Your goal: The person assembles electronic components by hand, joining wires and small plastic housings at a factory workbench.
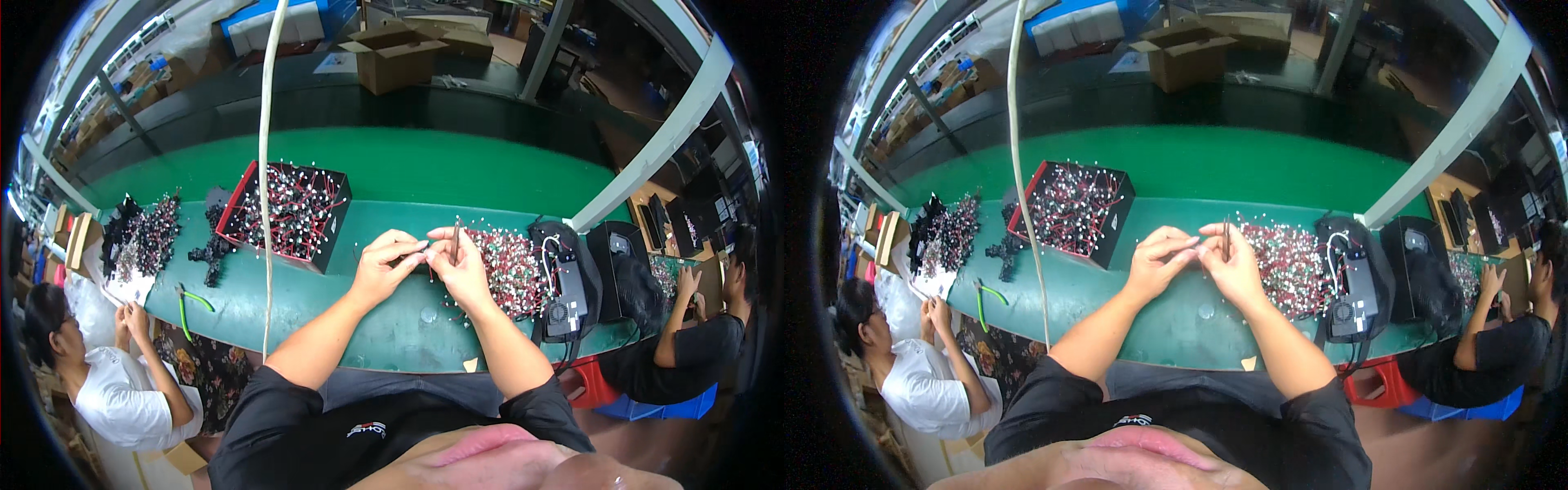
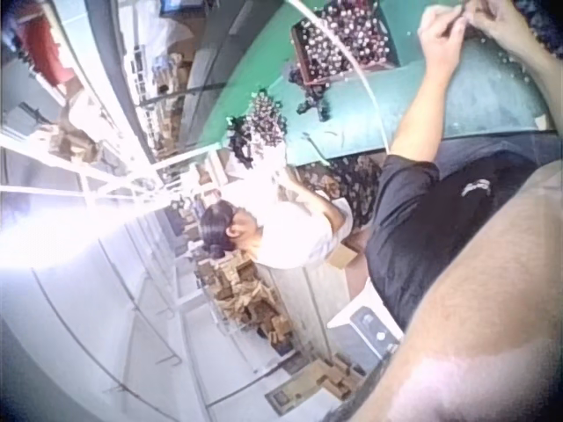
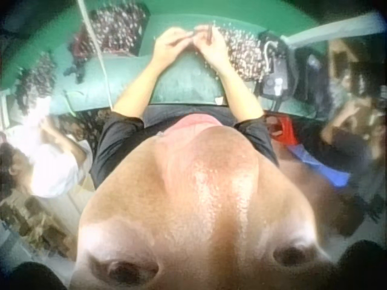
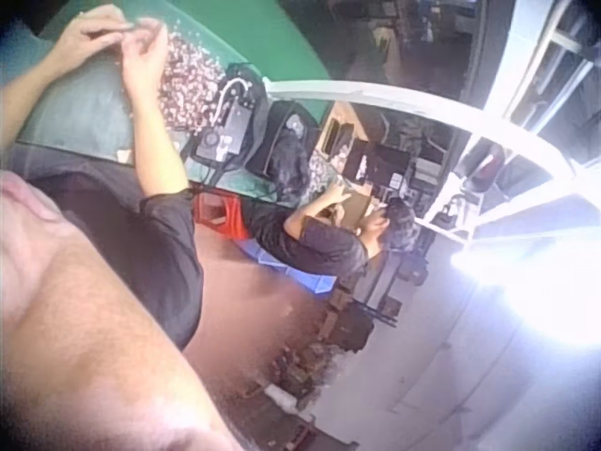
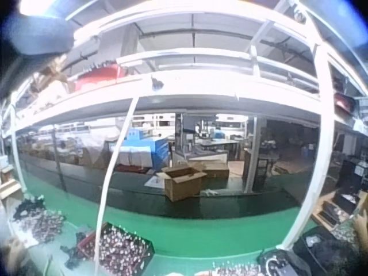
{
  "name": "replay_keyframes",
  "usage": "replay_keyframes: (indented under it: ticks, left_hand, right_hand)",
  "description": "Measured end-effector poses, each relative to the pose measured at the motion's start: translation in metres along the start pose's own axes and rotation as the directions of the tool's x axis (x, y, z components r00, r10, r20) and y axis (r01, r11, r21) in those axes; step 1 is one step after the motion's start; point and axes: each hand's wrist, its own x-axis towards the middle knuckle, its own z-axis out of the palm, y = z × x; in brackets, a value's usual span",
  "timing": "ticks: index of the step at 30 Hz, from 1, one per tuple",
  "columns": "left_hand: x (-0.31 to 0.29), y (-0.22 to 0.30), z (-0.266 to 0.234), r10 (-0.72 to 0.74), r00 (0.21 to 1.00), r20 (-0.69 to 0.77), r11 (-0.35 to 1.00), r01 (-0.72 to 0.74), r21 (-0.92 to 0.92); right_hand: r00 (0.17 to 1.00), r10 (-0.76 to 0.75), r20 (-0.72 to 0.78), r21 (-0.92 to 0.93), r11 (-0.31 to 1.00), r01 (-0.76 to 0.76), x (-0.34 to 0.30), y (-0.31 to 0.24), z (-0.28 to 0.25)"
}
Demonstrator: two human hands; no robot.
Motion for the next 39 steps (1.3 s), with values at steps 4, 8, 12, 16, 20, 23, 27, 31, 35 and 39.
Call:
replay_keyframes:
  ticks: [4,8,12,16,20,23,27,31,35,39]
  left_hand:
    - [0.000,-0.002,-0.003,-0.065,0.997,-0.038,0.996,0.062,-0.063]
    - [0.000,-0.003,-0.007,-0.471,0.879,-0.074,0.784,0.379,-0.491]
    - [0.002,-0.015,-0.010,-0.482,0.875,-0.045,0.733,0.374,-0.568]
    - [0.012,0.010,-0.011,-0.494,0.866,-0.076,0.823,0.438,-0.361]
    - [0.015,0.006,-0.011,-0.529,0.847,-0.061,0.773,0.451,-0.446]
    - [0.011,-0.005,-0.007,-0.504,0.858,-0.094,0.792,0.417,-0.446]
    - [0.008,-0.002,-0.005,-0.450,0.883,-0.130,0.843,0.373,-0.388]
    - [0.004,0.000,-0.006,-0.416,0.901,-0.125,0.866,0.350,-0.357]
    - [0.005,0.000,-0.006,-0.351,0.927,-0.131,0.911,0.306,-0.276]
    - [0.005,0.000,-0.009,-0.238,0.963,-0.123,0.970,0.231,-0.070]
  right_hand:
    - [0.999,0.038,0.020,0.004,0.999,-0.038,-0.006,-0.007,0.001]
    - [0.998,0.054,-0.038,-0.315,0.947,-0.064,-0.015,-0.016,-0.007]
    - [1.000,0.005,-0.021,-0.391,0.920,-0.012,-0.012,-0.021,-0.007]
    - [0.987,0.125,-0.105,-0.310,0.939,-0.152,-0.017,-0.034,0.008]
    - [0.991,0.134,-0.002,-0.285,0.950,-0.129,-0.014,-0.031,0.003]
    - [0.974,0.218,0.054,-0.194,0.960,-0.204,-0.015,-0.030,0.006]
    - [0.965,0.254,0.062,-0.189,0.953,-0.238,-0.015,-0.025,0.003]
    - [0.964,0.261,0.045,-0.193,0.949,-0.248,-0.017,-0.026,0.005]
    - [0.965,0.261,0.032,-0.213,0.945,-0.249,-0.016,-0.026,0.005]
    - [0.959,0.281,0.032,-0.217,0.939,-0.268,-0.014,-0.028,0.005]
